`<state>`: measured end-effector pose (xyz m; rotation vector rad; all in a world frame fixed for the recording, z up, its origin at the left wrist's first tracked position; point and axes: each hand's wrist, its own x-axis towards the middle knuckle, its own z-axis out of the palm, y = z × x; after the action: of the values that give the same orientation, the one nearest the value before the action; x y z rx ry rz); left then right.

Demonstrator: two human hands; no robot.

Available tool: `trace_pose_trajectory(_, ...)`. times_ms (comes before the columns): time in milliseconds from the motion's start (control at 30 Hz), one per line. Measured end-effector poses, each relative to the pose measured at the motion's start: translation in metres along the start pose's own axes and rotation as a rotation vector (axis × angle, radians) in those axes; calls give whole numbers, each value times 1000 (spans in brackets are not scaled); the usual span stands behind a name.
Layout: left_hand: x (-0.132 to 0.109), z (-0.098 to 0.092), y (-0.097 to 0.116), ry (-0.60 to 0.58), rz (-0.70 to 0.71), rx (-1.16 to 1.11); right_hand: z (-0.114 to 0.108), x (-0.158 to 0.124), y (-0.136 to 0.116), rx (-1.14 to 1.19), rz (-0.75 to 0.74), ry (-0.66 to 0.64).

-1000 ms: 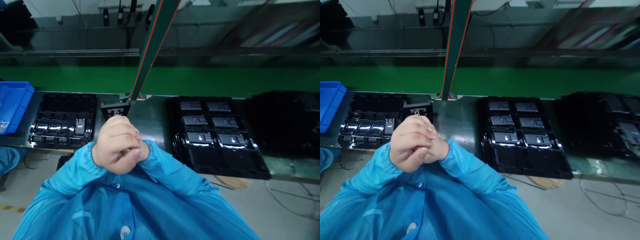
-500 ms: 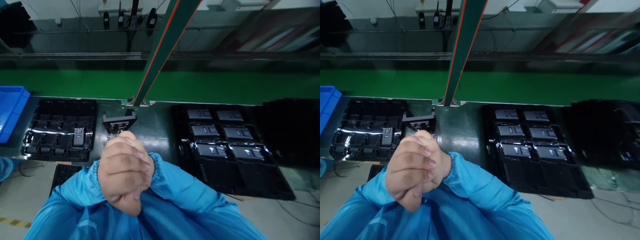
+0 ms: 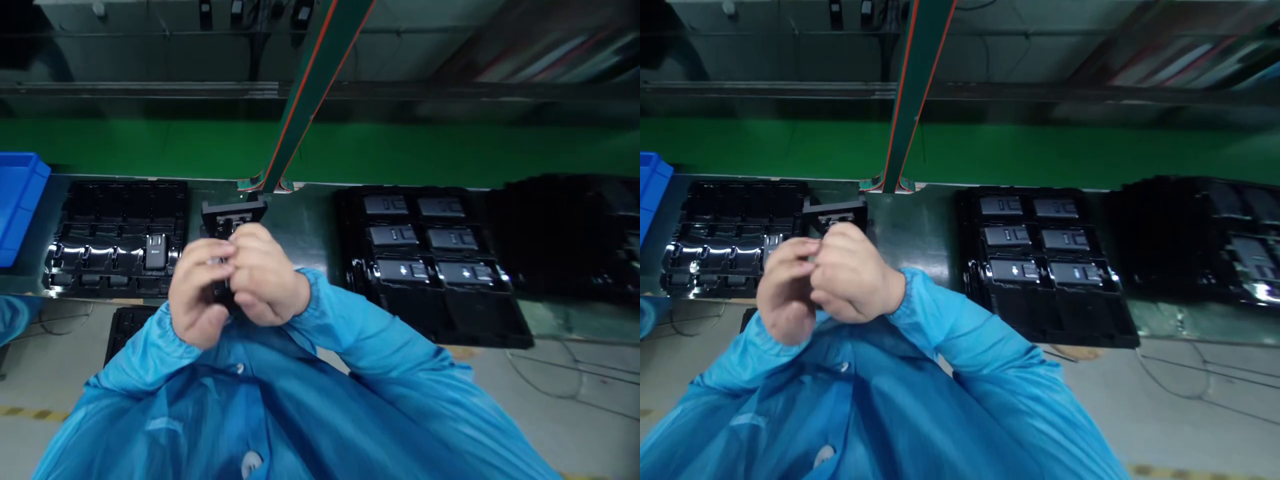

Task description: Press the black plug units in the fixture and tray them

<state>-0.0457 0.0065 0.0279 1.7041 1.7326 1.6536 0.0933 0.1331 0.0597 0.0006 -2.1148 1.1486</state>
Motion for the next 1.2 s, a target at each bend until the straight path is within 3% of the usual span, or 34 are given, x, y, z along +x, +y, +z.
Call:
trace_pose_trajectory(67, -4, -9, -7, 53, -82, 22, -11, 17, -15, -84, 39, 121)
trace_pose_trajectory(100, -7, -10, -11, 4, -166, 65, -16, 28, -20, -107, 111, 188)
trace_pose_trajectory(167, -16, -8, -23, -218, -353, 194, -25, 51, -21, -128, 247, 265)
trace_pose_trajectory(233, -27, -3, -35, -395, -468, 295, -33, 69, -9, -130, 319, 275)
trace_pose_trajectory(333, -42, 8, -47, -431, -532, 341, -40, 76, 23, -139, 356, 230)
trace_pose_trajectory(400, -48, 12, -53, -389, -556, 317, -40, 64, 39, -163, 346, 261)
trace_pose_trajectory(467, -49, 15, -57, -349, -587, 273, -36, 40, 45, -214, 319, 378)
trace_pose_trajectory(567, -45, 18, -64, -314, -644, 184, -22, -8, 40, -307, 317, 626)
trace_pose_trajectory(633, -41, 21, -69, -302, -673, 123, -9, -43, 35, -323, 384, 714)
trace_pose_trajectory(767, -30, 28, -78, -329, -706, 87, 19, -100, 30, -235, 552, 631)
trace_pose_trajectory(900, -24, 27, -75, -306, -748, 33, 38, -135, 24, -138, 641, 535)
trace_pose_trajectory(1033, -26, 13, -59, -267, -799, -148, 46, -149, 15, -49, 671, 483)
trace_pose_trajectory(1200, -41, -4, -33, -247, -832, -303, 59, -143, 8, 134, 789, 424)
